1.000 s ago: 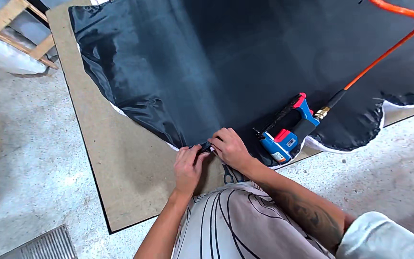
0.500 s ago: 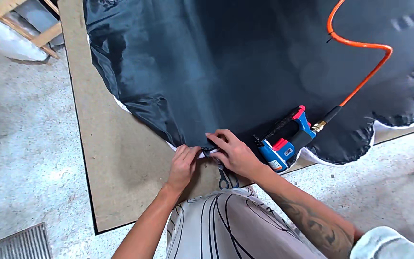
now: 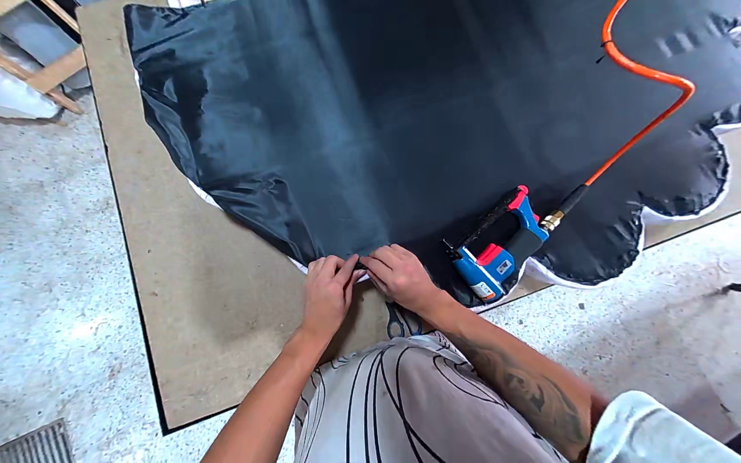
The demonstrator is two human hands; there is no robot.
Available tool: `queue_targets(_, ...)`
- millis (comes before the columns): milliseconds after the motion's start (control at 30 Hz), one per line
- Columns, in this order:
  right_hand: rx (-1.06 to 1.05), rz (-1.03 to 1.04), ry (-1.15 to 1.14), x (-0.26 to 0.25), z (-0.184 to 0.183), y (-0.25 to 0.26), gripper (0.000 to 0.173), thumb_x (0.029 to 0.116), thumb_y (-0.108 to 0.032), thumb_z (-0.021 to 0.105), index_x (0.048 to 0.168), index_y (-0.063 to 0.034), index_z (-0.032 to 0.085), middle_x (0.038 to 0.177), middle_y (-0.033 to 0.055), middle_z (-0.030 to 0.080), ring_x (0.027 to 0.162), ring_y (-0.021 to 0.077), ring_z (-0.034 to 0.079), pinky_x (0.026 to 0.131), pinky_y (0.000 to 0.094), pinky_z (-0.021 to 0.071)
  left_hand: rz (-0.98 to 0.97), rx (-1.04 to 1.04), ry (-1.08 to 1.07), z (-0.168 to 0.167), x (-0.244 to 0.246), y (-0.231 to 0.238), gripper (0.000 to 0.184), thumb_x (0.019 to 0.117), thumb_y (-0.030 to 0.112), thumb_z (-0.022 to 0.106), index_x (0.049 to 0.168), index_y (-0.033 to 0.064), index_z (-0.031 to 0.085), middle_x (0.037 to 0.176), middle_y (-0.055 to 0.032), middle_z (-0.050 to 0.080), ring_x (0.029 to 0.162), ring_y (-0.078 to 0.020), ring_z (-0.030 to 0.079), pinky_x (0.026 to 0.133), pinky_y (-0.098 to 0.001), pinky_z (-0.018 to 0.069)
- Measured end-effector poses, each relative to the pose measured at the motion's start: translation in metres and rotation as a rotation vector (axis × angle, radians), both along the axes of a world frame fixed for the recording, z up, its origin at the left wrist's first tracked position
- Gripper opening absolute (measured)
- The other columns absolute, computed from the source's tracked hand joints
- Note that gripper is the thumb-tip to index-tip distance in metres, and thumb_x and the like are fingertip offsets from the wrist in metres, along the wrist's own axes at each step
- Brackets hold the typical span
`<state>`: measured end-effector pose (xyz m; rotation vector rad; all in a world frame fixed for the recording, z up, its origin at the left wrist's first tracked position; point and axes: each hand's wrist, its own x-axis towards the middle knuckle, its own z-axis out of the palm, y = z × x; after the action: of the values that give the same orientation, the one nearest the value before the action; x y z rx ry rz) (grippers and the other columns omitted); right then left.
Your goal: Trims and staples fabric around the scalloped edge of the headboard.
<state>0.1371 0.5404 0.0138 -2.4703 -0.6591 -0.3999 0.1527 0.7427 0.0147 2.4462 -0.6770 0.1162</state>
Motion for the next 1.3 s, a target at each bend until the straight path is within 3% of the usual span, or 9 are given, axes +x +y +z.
queue_targets(100,0.105,-0.010,0.243,-0.002,0.018,-0.018,0.017,0.0979,-0.014,0.066,0.111,-0.0092,0.076,0.113,0.0084,0.069,0.112,0.0204,0.066,0.099,0.0361,0.0561,-0.027,0.014,-0.021,-0.004,0.001,-0.002,0.021,0.0999,0.025,0.066,0.116,0.0187,0.078,0.105,-0.0057,0.066,0.097,-0.0224,0.061,0.087,-0.0400,0.0512)
queue_targets(267,0.115,-0.112,0.301,-0.004,0.034,-0.057,0.022,0.1015,-0.022,0.064,0.117,-0.0110,0.076,0.117,0.0063,0.069,0.114,0.0158,0.066,0.099,0.0321,0.0561,-0.049,0.003,-0.032,-0.004,-0.007,-0.006,0.027,0.1011,0.028,0.063,0.122,0.0160,0.075,0.124,-0.0031,0.069,0.125,-0.0218,0.059,0.109,-0.0457,0.0448)
queue_targets(400,0.044,0.031,0.320,0.010,0.035,-0.062,0.019,0.1017,-0.019,0.064,0.113,-0.0107,0.076,0.114,0.0063,0.069,0.111,0.0165,0.066,0.098,0.0320,0.0562,0.025,0.068,-0.059,0.000,-0.011,-0.018,0.045,0.0982,0.052,0.063,0.122,0.0154,0.076,0.107,-0.0044,0.070,0.104,-0.0224,0.063,0.105,-0.0471,0.0445)
queue_targets(567,-0.024,0.204,0.403,0.033,0.037,-0.065,0.015,0.1001,-0.018,0.066,0.102,-0.0095,0.078,0.106,0.0063,0.069,0.099,0.0178,0.068,0.090,0.0338,0.0581,0.060,0.097,-0.084,0.009,0.001,-0.036,0.037,0.1009,0.044,0.062,0.111,0.0123,0.080,0.086,-0.0077,0.066,0.088,-0.0264,0.063,0.091,-0.0457,0.0508)
queue_targets(733,0.038,0.257,0.487,0.050,0.043,-0.082,0.017,0.0980,-0.011,0.065,0.105,-0.0132,0.081,0.103,0.0026,0.073,0.097,0.0133,0.069,0.092,0.0317,0.0570,0.050,0.020,-0.089,0.001,-0.002,-0.032,0.018,0.0960,0.016,0.069,0.110,0.0144,0.080,0.086,-0.0059,0.066,0.087,-0.0244,0.063,0.090,-0.0438,0.0510)
queue_targets(933,0.013,0.335,0.457,0.053,0.032,-0.073,0.016,0.0949,-0.023,0.074,0.104,-0.0131,0.081,0.101,0.0027,0.070,0.096,0.0142,0.066,0.089,0.0308,0.0561,0.085,-0.036,-0.074,0.000,-0.007,-0.031,0.017,0.0934,0.011,0.070,0.106,0.0152,0.081,0.084,-0.0037,0.065,0.086,-0.0221,0.062,0.085,-0.0398,0.0518)
queue_targets(1100,0.086,0.255,0.416,0.044,0.023,-0.067,0.011,0.0964,-0.015,0.070,0.096,-0.0118,0.081,0.100,0.0016,0.071,0.095,0.0131,0.068,0.087,0.0315,0.0580,0.002,0.076,-0.165,-0.009,-0.015,-0.027,0.034,0.0886,0.000,0.068,0.119,0.0115,0.076,0.091,-0.0076,0.066,0.091,-0.0267,0.062,0.092,-0.0444,0.0515)
queue_targets(1233,0.109,0.190,0.426,0.041,0.023,-0.063,0.010,0.0966,-0.013,0.069,0.092,-0.0111,0.078,0.098,0.0008,0.072,0.096,0.0123,0.069,0.088,0.0317,0.0581,-0.006,0.105,-0.191,-0.004,-0.013,-0.029,0.036,0.1010,0.038,0.062,0.119,0.0108,0.076,0.089,-0.0059,0.067,0.089,-0.0241,0.062,0.092,-0.0427,0.0508)
queue_targets(1300,0.092,0.187,0.398,0.038,0.021,-0.061,0.010,0.0975,-0.011,0.066,0.091,-0.0088,0.074,0.099,0.0032,0.071,0.098,0.0154,0.068,0.089,0.0331,0.0575,0.023,0.106,-0.159,0.002,-0.010,-0.033,0.037,0.1008,0.043,0.062,0.113,0.0125,0.079,0.088,-0.0050,0.067,0.089,-0.0236,0.063,0.093,-0.0419,0.0513)
